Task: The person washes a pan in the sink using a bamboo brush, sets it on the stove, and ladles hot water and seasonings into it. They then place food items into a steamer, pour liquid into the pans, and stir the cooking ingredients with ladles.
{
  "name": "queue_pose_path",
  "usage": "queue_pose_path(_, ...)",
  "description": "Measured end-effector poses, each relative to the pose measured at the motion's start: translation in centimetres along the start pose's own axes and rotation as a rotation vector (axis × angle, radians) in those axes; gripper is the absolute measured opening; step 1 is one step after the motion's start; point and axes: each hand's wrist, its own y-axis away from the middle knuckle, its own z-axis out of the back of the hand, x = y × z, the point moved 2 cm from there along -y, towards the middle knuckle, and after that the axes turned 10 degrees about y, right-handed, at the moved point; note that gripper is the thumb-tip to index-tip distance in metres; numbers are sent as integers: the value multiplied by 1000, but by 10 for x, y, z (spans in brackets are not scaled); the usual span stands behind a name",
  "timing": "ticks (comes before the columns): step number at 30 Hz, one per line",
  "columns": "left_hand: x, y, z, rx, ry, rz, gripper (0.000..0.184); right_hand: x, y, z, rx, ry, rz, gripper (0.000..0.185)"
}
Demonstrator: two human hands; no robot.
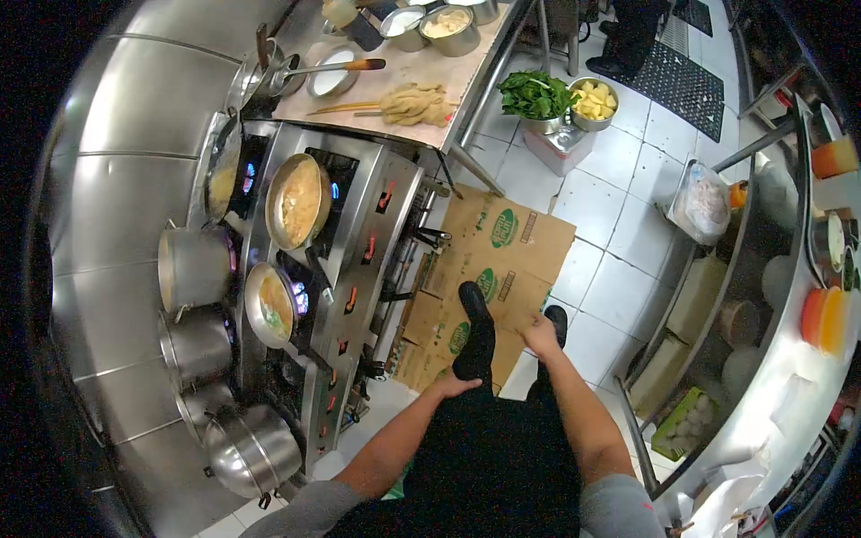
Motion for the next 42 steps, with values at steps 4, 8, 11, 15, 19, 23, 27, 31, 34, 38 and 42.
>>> queue_pose_path(4,9,-39,-16,-25,-123,260,142,133,-53,-87,36,-244,89,76)
queue_pose_path(8,-11,-50,1,-66,-270,375,150,211,-135,-174,24,-440,224,81)
queue_pose_path(11,-23,-46,37,-32,-255,414,142,249,-185,-224,-29,-560,274,86)
queue_pose_path(15,-6,-68,61,-31,-259,288,138,271,-243,-272,-135,-602,290,89)
queue_pose_path(19,7,-80,76,-47,-304,237,138,278,-270,-299,-126,-658,304,89)
queue_pose_path(23,-14,-78,102,92,-230,374,136,280,-275,-303,-183,-618,298,87)
queue_pose_path(27,-16,-84,108,98,-241,389,136,282,-283,-300,-250,-450,300,73)
queue_pose_path(31,-7,-89,104,20,-244,297,135,295,-271,-299,-208,-581,290,72)
queue_pose_path(34,-6,-90,103,17,-293,296,134,294,-272,-296,-218,-462,342,69)
queue_pose_path(38,-22,-89,111,105,-286,381,134,294,-274,-295,-161,-463,303,66)
queue_pose_path(42,-27,-89,114,82,-310,364,135,293,-275,-289,-229,-352,334,67)
